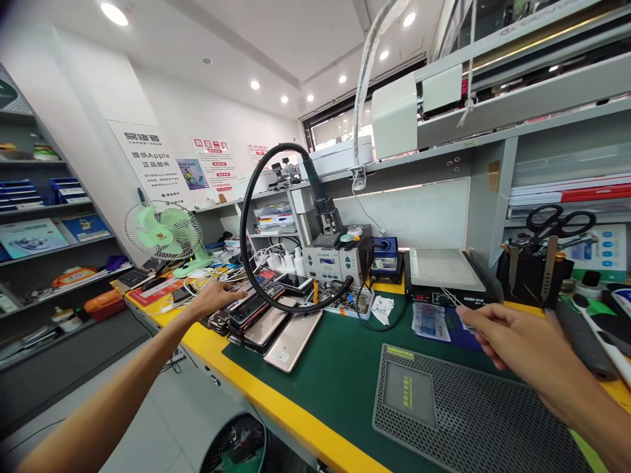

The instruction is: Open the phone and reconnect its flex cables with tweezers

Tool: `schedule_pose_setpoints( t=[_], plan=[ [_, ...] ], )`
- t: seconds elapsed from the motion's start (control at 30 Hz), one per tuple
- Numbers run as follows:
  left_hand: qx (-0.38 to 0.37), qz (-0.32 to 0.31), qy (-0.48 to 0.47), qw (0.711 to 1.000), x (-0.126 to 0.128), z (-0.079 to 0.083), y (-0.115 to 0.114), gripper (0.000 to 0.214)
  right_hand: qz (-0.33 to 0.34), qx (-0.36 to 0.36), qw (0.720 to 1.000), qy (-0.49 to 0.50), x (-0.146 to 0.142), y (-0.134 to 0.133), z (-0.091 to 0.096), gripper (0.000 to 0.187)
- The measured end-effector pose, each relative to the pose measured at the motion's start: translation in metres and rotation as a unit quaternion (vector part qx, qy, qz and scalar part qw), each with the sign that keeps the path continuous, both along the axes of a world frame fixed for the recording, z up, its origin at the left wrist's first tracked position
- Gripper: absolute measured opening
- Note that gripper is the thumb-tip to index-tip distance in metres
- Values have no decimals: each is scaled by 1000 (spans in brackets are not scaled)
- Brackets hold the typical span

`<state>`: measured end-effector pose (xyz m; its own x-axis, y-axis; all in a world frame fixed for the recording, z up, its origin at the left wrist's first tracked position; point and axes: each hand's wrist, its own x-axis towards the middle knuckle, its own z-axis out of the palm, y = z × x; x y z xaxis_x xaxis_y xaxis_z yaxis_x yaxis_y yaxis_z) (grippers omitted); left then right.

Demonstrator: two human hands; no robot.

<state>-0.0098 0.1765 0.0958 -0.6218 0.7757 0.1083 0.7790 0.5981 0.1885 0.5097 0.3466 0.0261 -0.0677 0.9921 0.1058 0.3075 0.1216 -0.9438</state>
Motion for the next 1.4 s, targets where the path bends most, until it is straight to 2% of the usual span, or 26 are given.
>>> schedule_pose_setpoints(
  t=[0.07, 0.13, 0.2, 0.27, 0.3, 0.33, 0.4, 0.47, 0.5, 0.53, 0.6, 0.73, 0.87, 1.0, 1.23, 1.4],
  plan=[
    [8, 30, 15, 999, -2, 10, -24, 47, 26, -47, 998, 22, 0, -2, 4, 44],
    [21, 49, 27, 998, 3, 16, -50, 51, 30, -112, 986, 122, -1, -6, 11, 34],
    [41, 43, 29, 998, 17, 15, -70, 53, 39, -186, 947, 260, -3, -11, 19, 23],
    [66, -8, 11, 998, 43, 8, -79, 65, 65, -219, 918, 324, -5, -15, 26, 25],
    [103, -69, -15, 992, 62, 3, -79, 69, 82, -230, 908, 340, -5, -16, 28, 26],
    [114, -133, -17, 984, 83, -3, -77, 69, 96, -237, 903, 345, -6, -18, 29, 28],
    [117, -249, 82, 958, 128, -17, -62, 59, 127, -250, 890, 360, -6, -21, 28, 31],
    [173, -373, 204, 889, 170, -30, -39, 54, 161, -244, 883, 368, -6, -23, 25, 33],
    [208, -411, 245, 853, 187, -35, -27, 54, 180, -235, 883, 365, -6, -23, 24, 33],
    [241, -439, 278, 820, 202, -40, -15, 54, 199, -224, 884, 359, -5, -24, 23, 31],
    [271, -472, 306, 781, 223, -47, 5, 53, 228, -203, 891, 337, -4, -25, 22, 25],
    [274, -517, 312, 749, 244, -53, 25, 51, 256, -168, 903, 300, -3, -27, 25, 23],
    [277, -537, 313, 732, 250, -54, 34, 50, 256, -135, 921, 262, -2, -29, 29, 26],
    [284, -548, 297, 729, 255, -58, 41, 51, 234, -104, 939, 228, -1, -31, 33, 29],
    [265, -577, 206, 745, 268, -61, 47, 61, 175, -62, 966, 179, 0, -33, 40, 29],
    [179, -602, 87, 774, 279, -61, 54, 79, 126, 21, 985, 116, 7, -37, 46, 27]
  ],
)
